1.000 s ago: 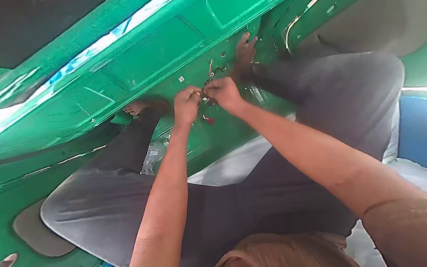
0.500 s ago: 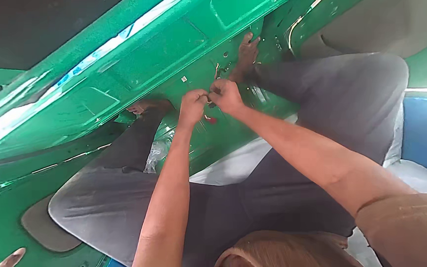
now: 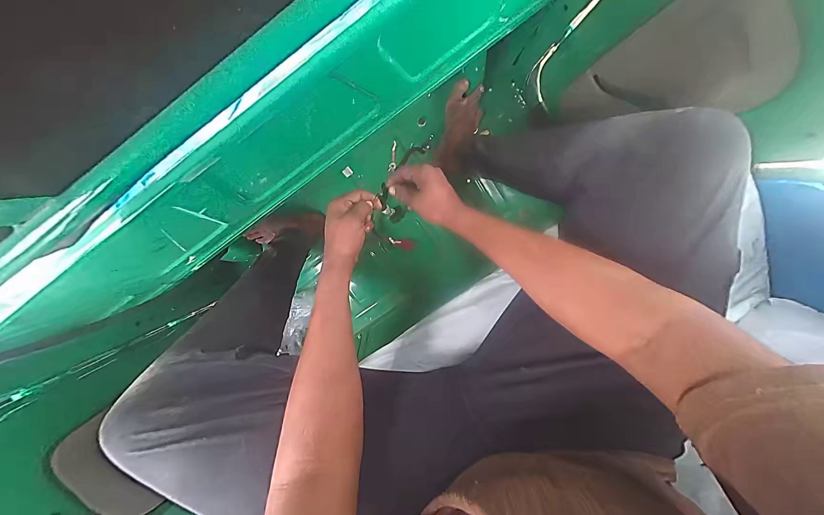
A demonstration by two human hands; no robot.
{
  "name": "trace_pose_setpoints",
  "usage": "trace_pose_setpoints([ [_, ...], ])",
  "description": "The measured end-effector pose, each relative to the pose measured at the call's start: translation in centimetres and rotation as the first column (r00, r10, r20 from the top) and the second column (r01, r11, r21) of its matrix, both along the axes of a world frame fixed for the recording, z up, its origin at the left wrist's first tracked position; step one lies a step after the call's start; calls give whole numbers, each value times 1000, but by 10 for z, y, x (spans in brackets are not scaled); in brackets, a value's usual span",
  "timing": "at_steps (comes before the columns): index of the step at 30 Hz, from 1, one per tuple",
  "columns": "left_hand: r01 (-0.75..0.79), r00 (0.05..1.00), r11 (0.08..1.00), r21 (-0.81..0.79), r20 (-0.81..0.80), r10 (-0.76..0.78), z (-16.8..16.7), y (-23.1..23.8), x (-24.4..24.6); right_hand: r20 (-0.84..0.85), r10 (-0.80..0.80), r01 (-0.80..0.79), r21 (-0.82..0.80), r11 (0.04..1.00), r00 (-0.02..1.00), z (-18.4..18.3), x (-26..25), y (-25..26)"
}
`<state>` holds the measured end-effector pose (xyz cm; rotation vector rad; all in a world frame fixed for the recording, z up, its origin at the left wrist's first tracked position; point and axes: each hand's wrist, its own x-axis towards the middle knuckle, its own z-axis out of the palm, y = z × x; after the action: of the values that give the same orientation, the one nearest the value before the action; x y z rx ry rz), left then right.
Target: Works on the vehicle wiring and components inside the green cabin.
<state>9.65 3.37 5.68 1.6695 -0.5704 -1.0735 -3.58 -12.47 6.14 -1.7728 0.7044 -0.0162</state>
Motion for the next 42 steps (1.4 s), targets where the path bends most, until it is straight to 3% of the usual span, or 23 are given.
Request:
trace_pose_setpoints([
  [3, 48, 994, 998, 33, 98, -51, 2, 3, -2, 128, 97, -85, -98, 992, 987, -10, 3, 10],
  [8, 105, 972, 986, 127, 197, -129, 7, 2, 1, 112, 153, -129, -200, 971, 982, -16, 8, 11],
  [13, 161, 717, 911, 379, 590, -371, 23, -3, -5, 67, 225, -197, -289, 937, 972, -17, 8, 8],
  [18, 190, 486, 775, 602, 628, -607, 36, -3, -17, -30, 326, -318, -326, 890, 945, -17, 7, 6],
  [20, 226, 444, 737, 637, 606, -660, 43, 0, -19, -41, 384, -374, -337, 864, 922, -15, 5, 8],
  [24, 213, 554, 784, 583, 589, -588, 47, 5, -16, -31, 400, -385, -348, 855, 916, -12, 7, 9],
  [28, 15, 759, 925, 381, 598, -258, 62, 24, 7, -112, 248, -271, -288, 919, 962, -13, 2, 7],
  [31, -126, 715, 964, 233, 695, -75, 62, 38, 30, -123, 225, -251, -275, 928, 967, -9, 1, 4],
  [35, -100, 724, 934, 342, 669, -167, 48, 27, 13, -84, 257, -270, -278, 922, 963, -9, 10, 14],
  [39, 163, 624, 870, 465, 635, -456, 24, 7, -11, -112, 245, -267, -274, 924, 963, -8, 3, 19],
  [42, 96, 592, 853, 512, 660, -463, 16, 0, -23, -64, 197, -206, -210, 956, 978, -11, 2, 18],
])
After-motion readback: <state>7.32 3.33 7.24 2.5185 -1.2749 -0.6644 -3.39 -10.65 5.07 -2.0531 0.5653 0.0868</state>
